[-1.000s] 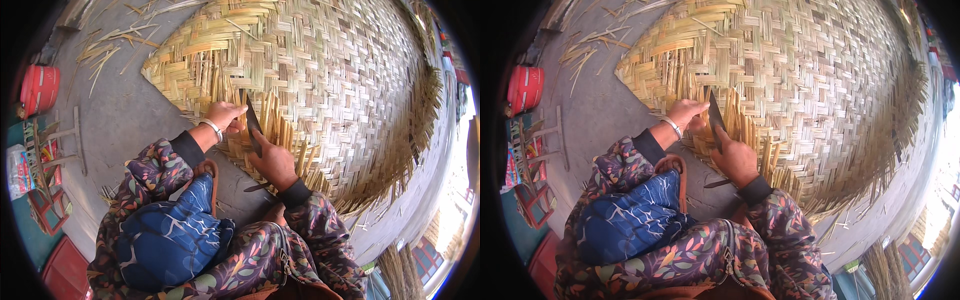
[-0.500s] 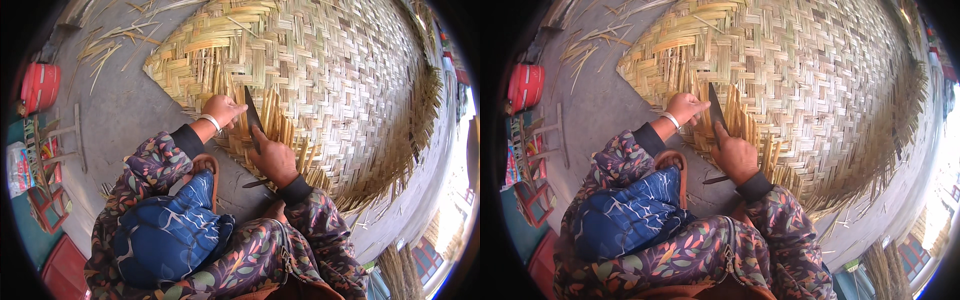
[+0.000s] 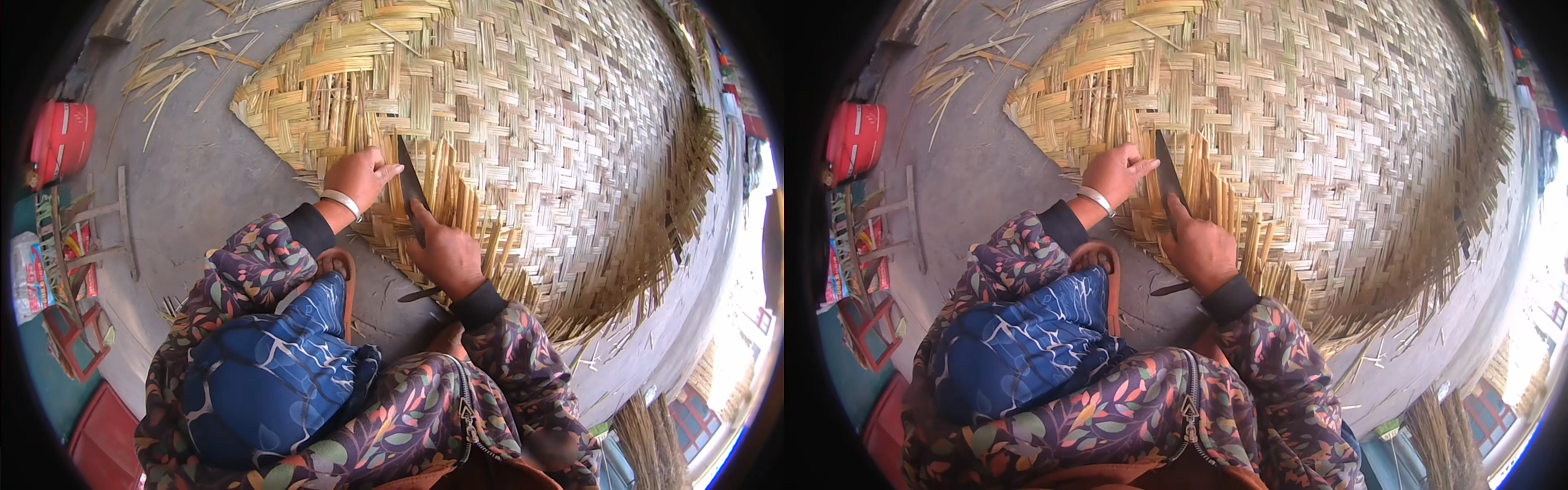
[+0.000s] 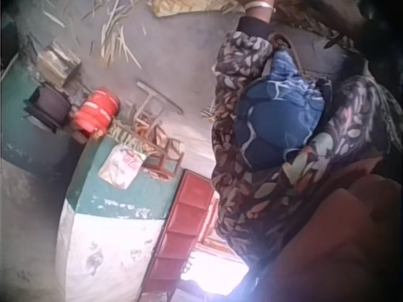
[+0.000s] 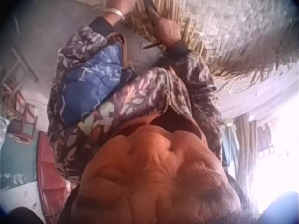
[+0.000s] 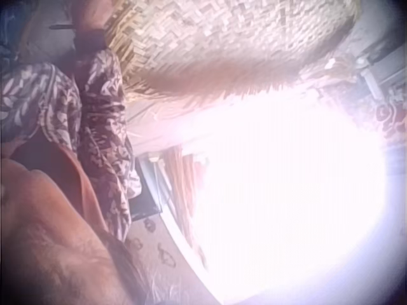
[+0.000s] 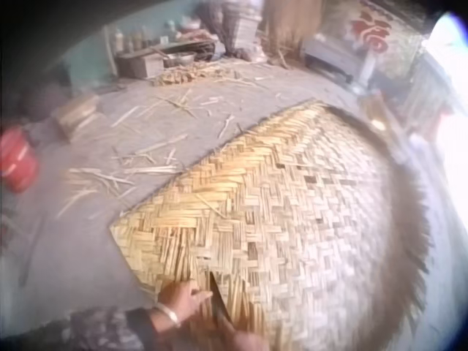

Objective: The person uses a knife to trim and adjust the edges of a large woven basket while sitting on the floor. They repeatedly tap and press the woven material to secure the structure.

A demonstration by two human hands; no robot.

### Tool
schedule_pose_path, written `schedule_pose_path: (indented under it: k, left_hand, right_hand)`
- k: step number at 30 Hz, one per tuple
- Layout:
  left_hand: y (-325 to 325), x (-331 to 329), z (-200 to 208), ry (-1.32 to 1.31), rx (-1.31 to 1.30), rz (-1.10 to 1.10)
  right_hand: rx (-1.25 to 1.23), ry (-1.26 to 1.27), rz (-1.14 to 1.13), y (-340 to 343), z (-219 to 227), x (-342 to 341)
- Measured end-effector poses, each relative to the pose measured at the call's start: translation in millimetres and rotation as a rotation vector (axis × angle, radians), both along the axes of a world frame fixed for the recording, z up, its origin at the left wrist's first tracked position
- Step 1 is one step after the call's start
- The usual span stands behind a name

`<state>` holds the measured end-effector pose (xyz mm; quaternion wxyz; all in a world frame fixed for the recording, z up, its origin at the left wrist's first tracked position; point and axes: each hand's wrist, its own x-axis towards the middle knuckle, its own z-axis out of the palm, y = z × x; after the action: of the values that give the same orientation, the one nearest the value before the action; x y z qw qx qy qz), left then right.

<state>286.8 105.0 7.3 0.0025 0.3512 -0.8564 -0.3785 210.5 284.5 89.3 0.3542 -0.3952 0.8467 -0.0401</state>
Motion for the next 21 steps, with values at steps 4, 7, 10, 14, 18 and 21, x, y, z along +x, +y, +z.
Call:
schedule_pose_path:
  k: [4,7,10,14,18,21]
  left_hand:
    - [4,-7,13,-0.105,-0.039,-0.077]
    - [7,-14,16,-0.176,-0.122,-0.118]
    - [5,-15,10,-0.161,-0.068,-0.096]
    - [0,-4,-3,-0.049,0.207,-0.018]
    - [8,-4,26,-0.049,0.726,0.250]
    - [14,-3,24,0.078,0.836,0.403]
  right_hand:
    - [-0.022,0.016,0.004,2,-2,-2]
    - [-0.032,0.020,-0.005,3,-3,-2]
    - [-0.017,0.015,-0.008,4,-4,-1]
    - [-0.021,-0.003,-0.019,3,-6,-1]
    - [-0.014,-0.019,-0.037,4,-5,-4]
    - [-0.035,-0.023,-0.047,5,-7,-4]
